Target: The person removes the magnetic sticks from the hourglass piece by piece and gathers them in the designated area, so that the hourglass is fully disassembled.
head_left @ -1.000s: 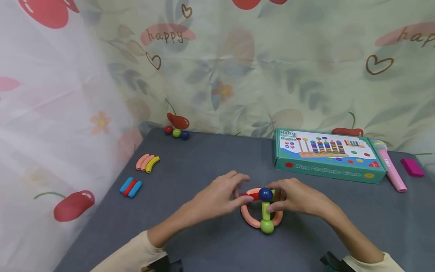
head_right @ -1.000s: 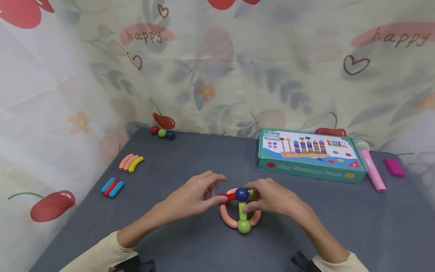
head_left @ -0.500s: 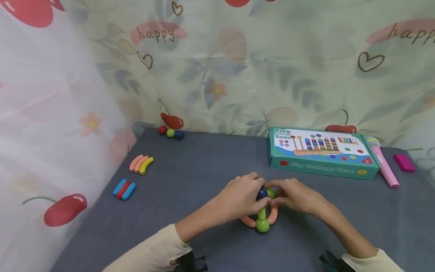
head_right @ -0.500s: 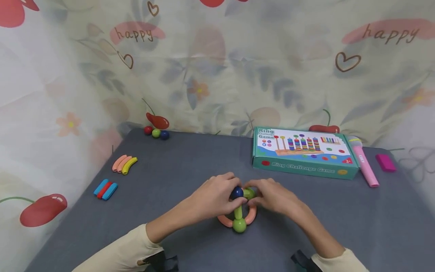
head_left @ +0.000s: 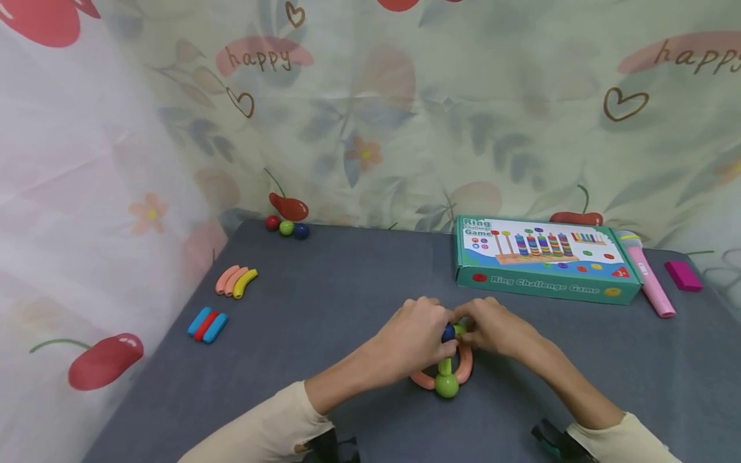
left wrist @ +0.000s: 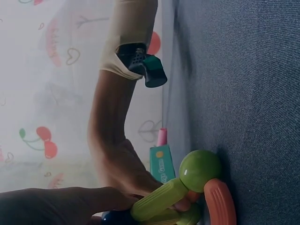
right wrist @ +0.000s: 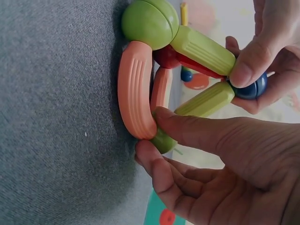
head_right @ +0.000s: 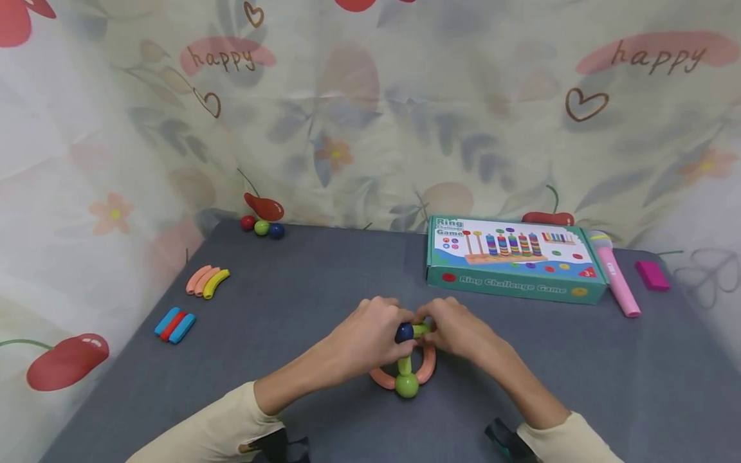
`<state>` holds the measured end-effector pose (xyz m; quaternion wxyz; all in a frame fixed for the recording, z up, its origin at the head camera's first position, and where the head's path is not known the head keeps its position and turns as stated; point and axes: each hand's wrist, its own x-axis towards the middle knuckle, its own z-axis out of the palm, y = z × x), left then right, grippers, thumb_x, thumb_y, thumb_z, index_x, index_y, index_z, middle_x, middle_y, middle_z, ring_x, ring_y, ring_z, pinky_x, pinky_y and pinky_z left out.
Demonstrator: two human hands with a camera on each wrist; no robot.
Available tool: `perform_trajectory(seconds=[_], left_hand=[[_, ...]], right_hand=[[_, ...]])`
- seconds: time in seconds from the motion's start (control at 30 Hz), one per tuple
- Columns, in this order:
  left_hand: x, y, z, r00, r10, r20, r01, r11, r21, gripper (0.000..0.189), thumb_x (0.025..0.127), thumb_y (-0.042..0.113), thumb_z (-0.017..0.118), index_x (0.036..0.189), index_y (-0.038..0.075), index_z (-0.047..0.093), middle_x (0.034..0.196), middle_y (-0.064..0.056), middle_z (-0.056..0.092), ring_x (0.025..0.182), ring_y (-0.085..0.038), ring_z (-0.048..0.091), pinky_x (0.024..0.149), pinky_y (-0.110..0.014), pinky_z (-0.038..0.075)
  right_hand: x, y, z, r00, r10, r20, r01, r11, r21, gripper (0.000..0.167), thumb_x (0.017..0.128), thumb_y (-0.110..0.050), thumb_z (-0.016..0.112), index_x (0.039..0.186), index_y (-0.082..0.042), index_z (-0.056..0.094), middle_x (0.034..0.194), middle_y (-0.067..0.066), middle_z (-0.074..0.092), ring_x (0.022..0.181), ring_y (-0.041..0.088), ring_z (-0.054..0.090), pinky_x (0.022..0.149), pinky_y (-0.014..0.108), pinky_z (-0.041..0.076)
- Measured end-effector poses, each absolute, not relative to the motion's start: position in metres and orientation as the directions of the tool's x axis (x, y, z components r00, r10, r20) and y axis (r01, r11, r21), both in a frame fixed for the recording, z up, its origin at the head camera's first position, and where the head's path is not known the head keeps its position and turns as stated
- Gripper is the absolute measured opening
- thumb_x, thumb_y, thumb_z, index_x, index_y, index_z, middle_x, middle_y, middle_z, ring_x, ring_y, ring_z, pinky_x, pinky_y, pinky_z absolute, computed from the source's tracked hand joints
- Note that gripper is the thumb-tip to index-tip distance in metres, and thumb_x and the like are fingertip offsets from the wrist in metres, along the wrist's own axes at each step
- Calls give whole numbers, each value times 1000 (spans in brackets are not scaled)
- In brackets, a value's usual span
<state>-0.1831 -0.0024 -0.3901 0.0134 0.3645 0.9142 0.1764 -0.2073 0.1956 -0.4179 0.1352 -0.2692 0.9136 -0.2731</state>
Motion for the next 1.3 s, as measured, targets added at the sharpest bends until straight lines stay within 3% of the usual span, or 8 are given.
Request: perform_trajectory(seconds=[0.27, 0.7, 0.93, 1.03, 1.17, 1.3], left_hand=[[-184, -5, -391, -723, 682, 107, 672, 660, 338, 11, 95, 21, 77, 103, 12, 78, 70, 3, 55, 55, -4, 44, 46, -14, 27], [-186, -5, -394, -705, 699, 119, 686, 629, 366, 17, 95, 15, 76, 111, 11, 77, 73, 3, 58, 57, -5, 47, 49, -16, 28], [-187, -11, -387, -712, 687, 144, 672, 608, 423, 7, 94, 12, 76, 101, 12, 74, 70, 5, 54, 54, -3, 41, 49, -15, 27], [-188, -14, -382, -722, 674, 156, 664, 611, 431, 9, 95, 13, 76, 104, 11, 74, 73, 3, 58, 56, -5, 42, 51, -15, 28], [-188, -21, -380, -742, 647, 176, 649, 626, 433, 22, 95, 15, 77, 116, 10, 74, 90, -2, 69, 67, -6, 54, 56, -12, 39], [-189, -32, -380, -772, 597, 217, 624, 648, 438, 31, 94, 22, 80, 122, 12, 73, 111, -6, 67, 88, -14, 68, 74, -19, 58]], right_hand=[[-208, 193, -418, -823, -555, -120, -394, 711, -583, 23, 88, 4, 72, 109, -4, 77, 80, 0, 71, 61, 6, 55, 55, 22, 43], [-209, 194, -416, -822, -557, -118, -392, 704, -592, 15, 90, 1, 75, 102, -7, 78, 64, -6, 52, 54, 4, 45, 52, 20, 35], [-209, 192, -414, -804, -587, -95, -427, 682, -594, 5, 91, -4, 77, 96, -8, 77, 74, -3, 68, 58, 2, 52, 54, 20, 41], [-210, 192, -415, -805, -585, -98, -427, 686, -589, 5, 91, -5, 77, 89, -9, 76, 74, -3, 69, 58, 3, 52, 55, 20, 41], [-208, 192, -416, -822, -556, -121, -386, 702, -599, 9, 90, -7, 80, 100, -6, 80, 81, -1, 74, 59, 3, 55, 55, 21, 44], [-206, 193, -418, -840, -522, -147, -340, 718, -607, 25, 89, -9, 82, 113, -1, 79, 90, 5, 79, 61, 5, 59, 55, 22, 47]])
